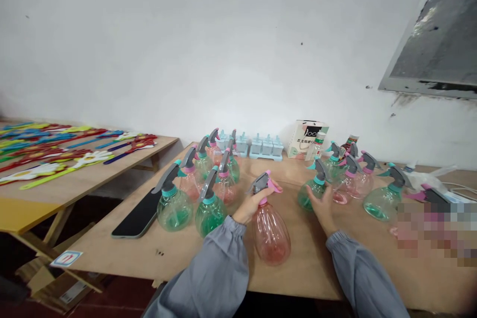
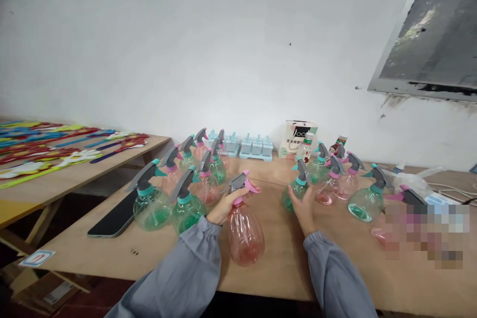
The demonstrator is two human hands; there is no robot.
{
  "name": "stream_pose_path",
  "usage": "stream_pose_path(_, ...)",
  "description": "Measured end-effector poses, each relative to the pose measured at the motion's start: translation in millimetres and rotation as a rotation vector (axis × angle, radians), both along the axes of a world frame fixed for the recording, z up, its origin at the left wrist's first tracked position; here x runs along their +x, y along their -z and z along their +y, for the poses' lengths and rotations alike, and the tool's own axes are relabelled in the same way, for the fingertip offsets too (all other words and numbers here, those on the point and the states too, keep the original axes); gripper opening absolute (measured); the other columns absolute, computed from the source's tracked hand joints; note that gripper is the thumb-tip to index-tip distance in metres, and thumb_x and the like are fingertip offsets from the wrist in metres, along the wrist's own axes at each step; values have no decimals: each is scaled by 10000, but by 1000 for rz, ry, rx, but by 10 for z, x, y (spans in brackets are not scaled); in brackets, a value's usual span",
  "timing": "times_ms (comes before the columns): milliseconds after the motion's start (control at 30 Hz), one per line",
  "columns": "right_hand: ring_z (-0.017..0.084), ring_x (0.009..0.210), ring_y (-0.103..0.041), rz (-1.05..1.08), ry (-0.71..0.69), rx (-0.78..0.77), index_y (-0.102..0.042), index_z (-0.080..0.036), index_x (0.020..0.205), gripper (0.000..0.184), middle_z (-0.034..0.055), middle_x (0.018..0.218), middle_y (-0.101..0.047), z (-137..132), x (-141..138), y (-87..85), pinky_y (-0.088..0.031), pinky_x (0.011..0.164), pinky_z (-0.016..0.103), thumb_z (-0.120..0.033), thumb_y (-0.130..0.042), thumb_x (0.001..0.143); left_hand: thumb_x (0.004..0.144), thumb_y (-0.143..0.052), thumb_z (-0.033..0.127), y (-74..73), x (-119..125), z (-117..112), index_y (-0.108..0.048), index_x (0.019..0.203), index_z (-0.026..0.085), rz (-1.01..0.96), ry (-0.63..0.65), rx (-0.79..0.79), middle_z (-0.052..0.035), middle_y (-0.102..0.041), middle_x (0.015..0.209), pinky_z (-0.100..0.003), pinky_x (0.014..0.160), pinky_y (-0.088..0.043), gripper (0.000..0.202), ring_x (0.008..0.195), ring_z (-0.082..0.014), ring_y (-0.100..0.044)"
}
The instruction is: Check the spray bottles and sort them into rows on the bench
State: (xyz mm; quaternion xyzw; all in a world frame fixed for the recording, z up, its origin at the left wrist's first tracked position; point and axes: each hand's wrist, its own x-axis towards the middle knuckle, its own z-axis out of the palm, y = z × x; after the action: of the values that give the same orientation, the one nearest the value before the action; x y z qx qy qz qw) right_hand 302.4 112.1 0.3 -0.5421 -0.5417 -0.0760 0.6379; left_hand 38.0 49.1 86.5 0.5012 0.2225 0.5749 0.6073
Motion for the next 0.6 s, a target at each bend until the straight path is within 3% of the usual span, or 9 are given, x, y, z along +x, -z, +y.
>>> stream_pose_path(67,301,1117,-545,-9,-8,1,-503,-187,1197,632,127,1141,-576,-2,7,2,-430,1011,544,-636,-649,777,631,-821,419,5,3,9,-709,859,176,-12,-14,4,-67,-762,890,-293,758,-565,351,923,-233,-727)
stream_pose_path(233,308,1117,-539,3,-11,-13,-506,-174,1190,658,141,1146,-578,-5,26,7,-415,1023,558,-651,-662,763,591,-813,524,70,-1,64,-658,692,170,-51,-143,-152,-72,-742,812,-231,531,-518,400,837,-228,-718)
stream_pose_path(367,309,1124,-539,21,-42,-44,-501,-175,1204,681,146,1162,-578,-31,35,0,-414,1020,559,-659,-668,754,576,-843,468,89,-6,74,-706,779,184,-28,-165,-112,-58,-749,885,-228,617,-537,375,918,-214,-707)
stream_pose_path(500,315,1150,-526,17,-52,-57,-495,-170,1216,689,150,1185,-568,-67,45,-3,-408,1029,553,-659,-668,762,602,-808,545,91,-11,70,-656,647,178,-18,-210,-121,-58,-731,807,-266,644,-555,399,889,-232,-709)
stream_pose_path(600,316,1152,-526,25,-58,-53,-500,-168,1220,694,154,1196,-566,-83,50,0,-407,1032,553,-659,-674,761,626,-791,557,97,-29,76,-684,724,182,18,-207,-76,-69,-741,845,-292,715,-564,402,963,-252,-704)
